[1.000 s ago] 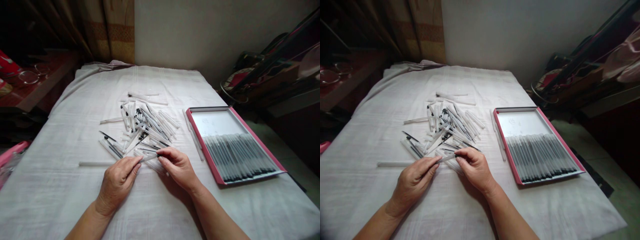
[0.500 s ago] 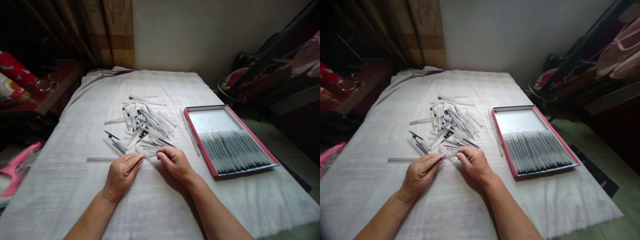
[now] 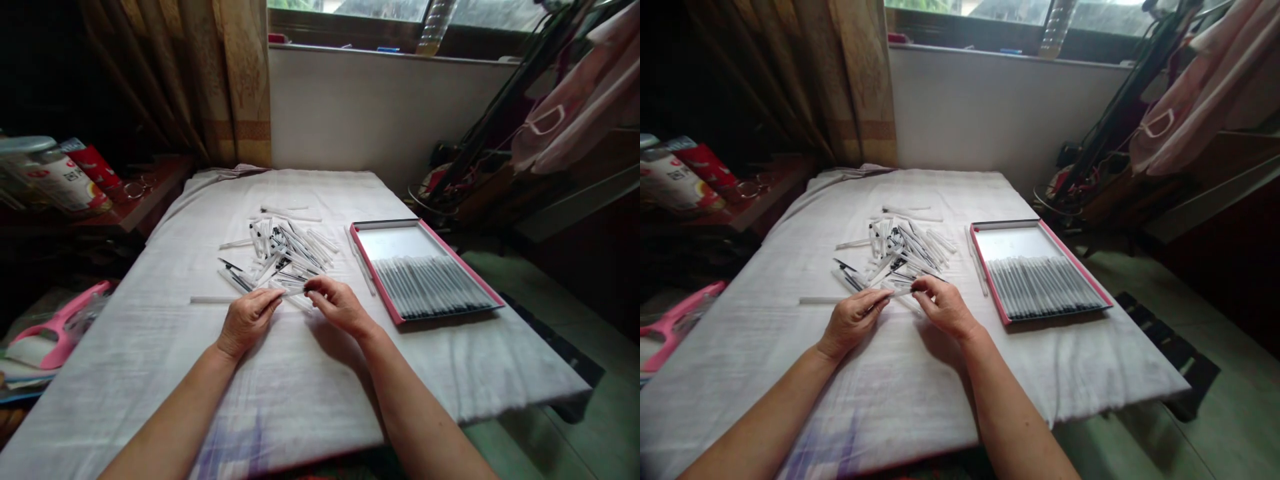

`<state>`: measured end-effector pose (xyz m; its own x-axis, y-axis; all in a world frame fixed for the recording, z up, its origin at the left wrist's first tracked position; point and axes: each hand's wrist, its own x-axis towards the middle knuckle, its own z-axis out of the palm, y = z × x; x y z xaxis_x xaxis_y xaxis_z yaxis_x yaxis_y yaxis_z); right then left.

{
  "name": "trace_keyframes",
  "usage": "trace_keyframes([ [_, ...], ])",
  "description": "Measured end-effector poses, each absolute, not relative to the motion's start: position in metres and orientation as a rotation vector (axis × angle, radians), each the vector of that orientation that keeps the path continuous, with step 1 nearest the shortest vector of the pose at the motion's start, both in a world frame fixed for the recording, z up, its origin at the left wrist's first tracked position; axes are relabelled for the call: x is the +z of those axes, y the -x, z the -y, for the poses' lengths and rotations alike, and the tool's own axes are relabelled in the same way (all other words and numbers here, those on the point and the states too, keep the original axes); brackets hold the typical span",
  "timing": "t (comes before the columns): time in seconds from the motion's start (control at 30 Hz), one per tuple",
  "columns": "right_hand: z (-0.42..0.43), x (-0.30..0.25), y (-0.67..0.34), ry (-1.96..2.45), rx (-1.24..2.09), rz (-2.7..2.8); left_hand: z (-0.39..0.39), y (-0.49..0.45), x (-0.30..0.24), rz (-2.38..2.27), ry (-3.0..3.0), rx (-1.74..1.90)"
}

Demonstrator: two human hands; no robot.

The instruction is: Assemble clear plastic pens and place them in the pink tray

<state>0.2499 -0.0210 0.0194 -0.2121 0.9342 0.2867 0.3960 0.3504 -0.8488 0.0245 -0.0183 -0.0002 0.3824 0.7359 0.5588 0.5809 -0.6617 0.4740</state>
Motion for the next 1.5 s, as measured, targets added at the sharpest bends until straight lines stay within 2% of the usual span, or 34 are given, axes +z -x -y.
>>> trace_keyframes([
  [0.17, 0.023, 0.011, -0.246, 1.253, 0.901, 1.670, 0.018, -0.025, -0.001, -1.123, -2.465, 1.144],
  [0.5, 0.022, 0.014, -0.252, 1.221, 0.846, 1.783, 0.019, -0.026, 0.001, -1.160, -2.458, 1.107],
  [0.73, 0.022, 0.020, -0.251, 1.350, 0.746, 1.896, 0.018, -0.025, 0.001, -1.128, -2.441, 1.126],
  [0.93, 0.023, 0.020, -0.251, 1.240, 0.821, 1.808, 0.017, -0.024, 0.001, -1.153, -2.405, 1.124],
  [1.5, 0.025, 0.020, -0.250, 1.285, 0.794, 1.869, 0.019, -0.023, 0.000, -1.123, -2.395, 1.099],
])
